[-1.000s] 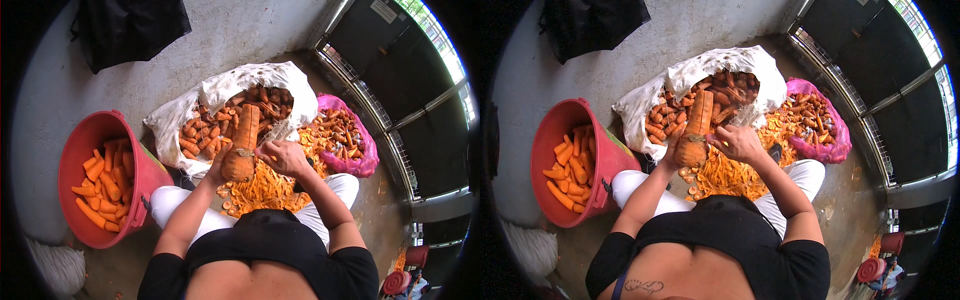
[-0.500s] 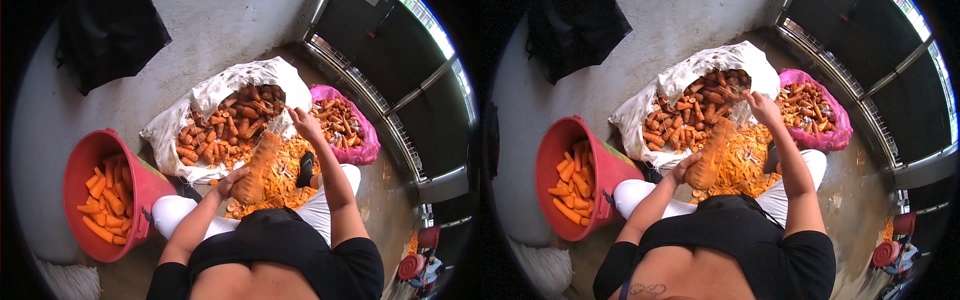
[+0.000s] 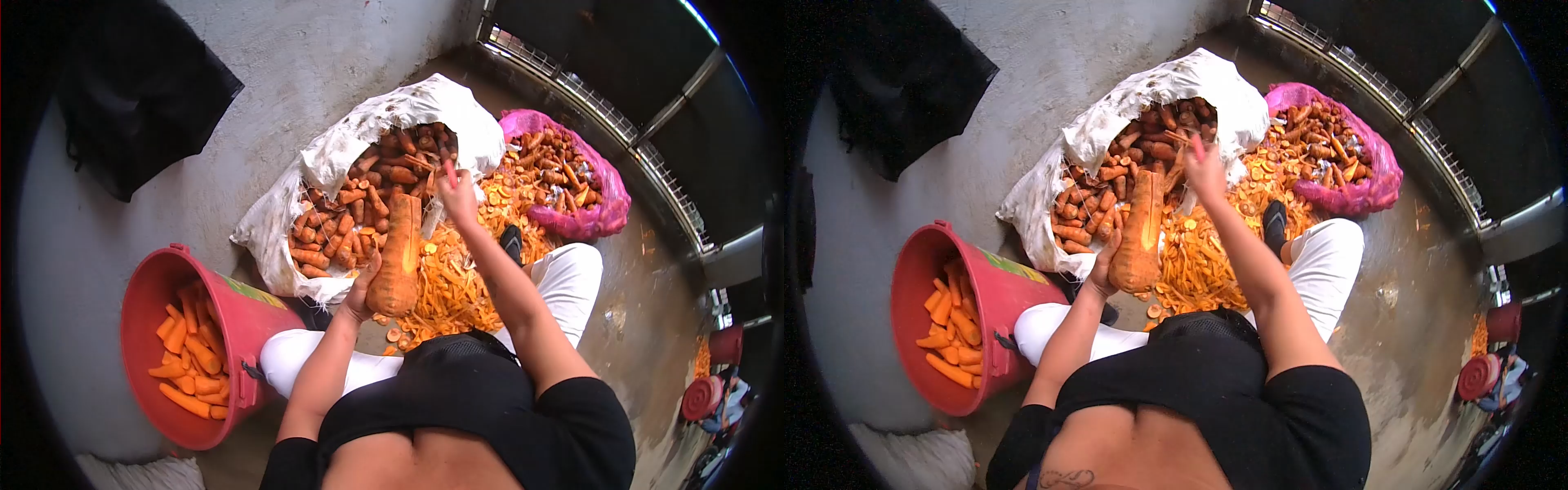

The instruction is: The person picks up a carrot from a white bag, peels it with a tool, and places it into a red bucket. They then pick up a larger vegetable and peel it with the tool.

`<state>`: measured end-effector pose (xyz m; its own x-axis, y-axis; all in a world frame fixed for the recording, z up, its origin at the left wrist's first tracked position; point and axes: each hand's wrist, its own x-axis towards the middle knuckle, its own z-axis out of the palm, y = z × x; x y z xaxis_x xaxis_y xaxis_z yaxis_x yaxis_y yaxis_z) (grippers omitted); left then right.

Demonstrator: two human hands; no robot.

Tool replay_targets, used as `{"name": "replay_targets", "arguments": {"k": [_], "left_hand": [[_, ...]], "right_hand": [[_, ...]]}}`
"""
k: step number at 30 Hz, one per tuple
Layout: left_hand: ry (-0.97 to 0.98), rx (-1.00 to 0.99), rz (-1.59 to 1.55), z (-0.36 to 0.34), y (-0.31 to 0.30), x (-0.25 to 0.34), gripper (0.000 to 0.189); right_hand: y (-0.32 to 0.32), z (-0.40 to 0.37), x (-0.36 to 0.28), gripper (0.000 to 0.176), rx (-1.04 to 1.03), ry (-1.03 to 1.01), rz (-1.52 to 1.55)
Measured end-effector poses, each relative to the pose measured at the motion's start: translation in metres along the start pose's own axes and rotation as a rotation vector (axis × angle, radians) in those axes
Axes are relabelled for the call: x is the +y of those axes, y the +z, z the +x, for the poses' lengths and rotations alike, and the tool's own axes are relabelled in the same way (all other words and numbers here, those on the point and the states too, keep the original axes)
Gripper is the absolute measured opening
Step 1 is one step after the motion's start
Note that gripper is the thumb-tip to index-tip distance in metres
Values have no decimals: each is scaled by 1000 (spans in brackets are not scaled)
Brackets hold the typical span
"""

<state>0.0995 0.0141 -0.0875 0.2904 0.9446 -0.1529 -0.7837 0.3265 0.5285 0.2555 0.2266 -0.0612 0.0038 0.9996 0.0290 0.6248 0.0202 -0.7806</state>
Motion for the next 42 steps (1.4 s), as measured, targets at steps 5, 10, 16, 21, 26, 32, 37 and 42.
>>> {"name": "replay_targets", "arguments": {"k": [5,10,16,21,26,32,37,42], "left_hand": [[-15,-51,-95,-1,-14,-6,67],[37,20,-91,4,5,0,76],[-8,44,30,0,-9,-4,78],[-41,47,40,-4,-26,-9,84],[-25,-58,-118,0,-17,5,73],[22,-120,-146,3,-11,22,76],[23,-43,-141,1,-12,22,75],[-8,-22,-97,2,-16,23,78]], "right_hand": [[-25,1,26,62,-182,-84,19],[-79,-87,-18,54,-638,-417,-200],[-79,-90,-29,48,-575,-721,-399],[-82,-66,-25,50,-515,-758,-432],[-63,-43,-22,45,-397,-726,-476],[-34,-29,-26,47,-343,-789,-441],[-30,-16,-28,49,-457,-786,-574],[-24,-5,-30,54,-558,-580,-697]]}}
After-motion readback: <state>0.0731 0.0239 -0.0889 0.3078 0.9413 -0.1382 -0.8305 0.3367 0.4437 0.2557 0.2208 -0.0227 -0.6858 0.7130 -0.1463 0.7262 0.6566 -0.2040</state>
